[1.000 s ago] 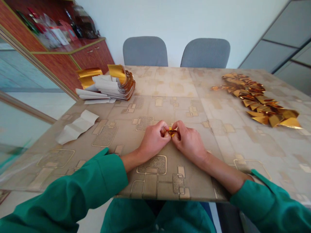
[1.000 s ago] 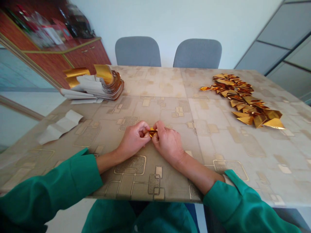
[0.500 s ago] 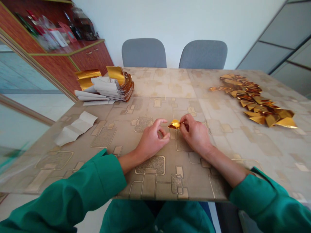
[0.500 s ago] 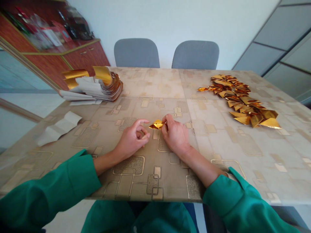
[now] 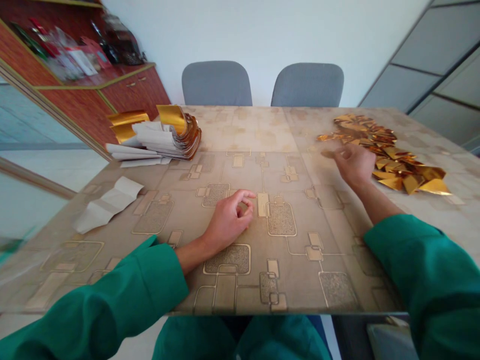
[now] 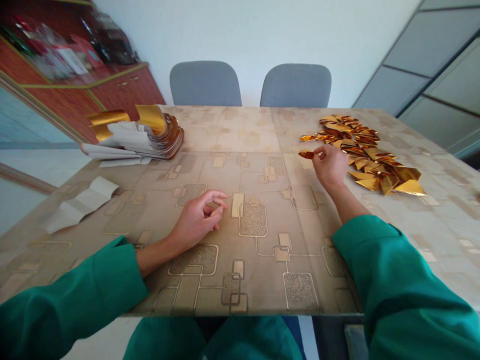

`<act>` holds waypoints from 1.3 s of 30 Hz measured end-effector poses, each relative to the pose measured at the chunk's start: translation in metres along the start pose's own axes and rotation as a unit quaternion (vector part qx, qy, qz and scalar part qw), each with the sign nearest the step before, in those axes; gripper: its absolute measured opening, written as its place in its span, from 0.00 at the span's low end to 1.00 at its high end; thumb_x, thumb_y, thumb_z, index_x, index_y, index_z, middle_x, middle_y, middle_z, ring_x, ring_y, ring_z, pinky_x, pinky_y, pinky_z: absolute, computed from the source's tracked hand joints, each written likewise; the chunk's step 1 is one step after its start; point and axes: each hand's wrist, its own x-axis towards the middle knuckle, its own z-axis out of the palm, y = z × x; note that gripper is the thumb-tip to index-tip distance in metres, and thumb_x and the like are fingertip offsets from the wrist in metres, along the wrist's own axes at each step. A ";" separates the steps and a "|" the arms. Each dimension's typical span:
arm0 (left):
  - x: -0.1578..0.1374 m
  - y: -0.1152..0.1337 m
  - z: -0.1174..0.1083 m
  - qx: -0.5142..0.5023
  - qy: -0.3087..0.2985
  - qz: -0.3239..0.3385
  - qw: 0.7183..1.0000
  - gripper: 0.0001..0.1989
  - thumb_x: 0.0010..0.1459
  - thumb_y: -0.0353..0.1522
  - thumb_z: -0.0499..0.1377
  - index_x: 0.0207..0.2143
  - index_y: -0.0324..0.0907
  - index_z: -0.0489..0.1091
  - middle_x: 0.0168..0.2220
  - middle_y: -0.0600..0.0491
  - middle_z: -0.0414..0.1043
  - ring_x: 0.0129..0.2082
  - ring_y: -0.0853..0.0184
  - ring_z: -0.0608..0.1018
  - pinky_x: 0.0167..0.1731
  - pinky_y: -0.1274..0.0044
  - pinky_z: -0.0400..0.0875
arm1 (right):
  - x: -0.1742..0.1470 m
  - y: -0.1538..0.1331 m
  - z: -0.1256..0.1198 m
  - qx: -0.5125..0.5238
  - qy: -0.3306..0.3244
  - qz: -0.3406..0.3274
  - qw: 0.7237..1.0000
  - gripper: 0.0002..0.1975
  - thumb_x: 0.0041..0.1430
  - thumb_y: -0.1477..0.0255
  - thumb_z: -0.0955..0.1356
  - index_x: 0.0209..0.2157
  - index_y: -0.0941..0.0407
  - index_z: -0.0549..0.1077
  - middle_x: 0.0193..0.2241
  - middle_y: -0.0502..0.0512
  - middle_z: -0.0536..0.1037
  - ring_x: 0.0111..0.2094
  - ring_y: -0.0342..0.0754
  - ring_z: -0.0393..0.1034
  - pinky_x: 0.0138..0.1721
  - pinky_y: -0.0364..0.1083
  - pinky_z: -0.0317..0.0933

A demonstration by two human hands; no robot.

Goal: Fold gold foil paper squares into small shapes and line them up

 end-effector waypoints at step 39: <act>0.000 0.009 -0.003 -0.003 -0.029 -0.058 0.998 0.08 0.58 0.28 0.53 0.38 0.39 0.71 0.22 0.61 0.67 0.14 0.79 0.65 0.16 0.85 0.59 | 0.071 0.005 0.044 -0.112 -0.062 0.059 0.990 0.16 0.64 0.67 0.63 0.49 0.56 0.75 0.45 0.67 0.76 0.39 0.50 0.66 0.36 0.48 0.51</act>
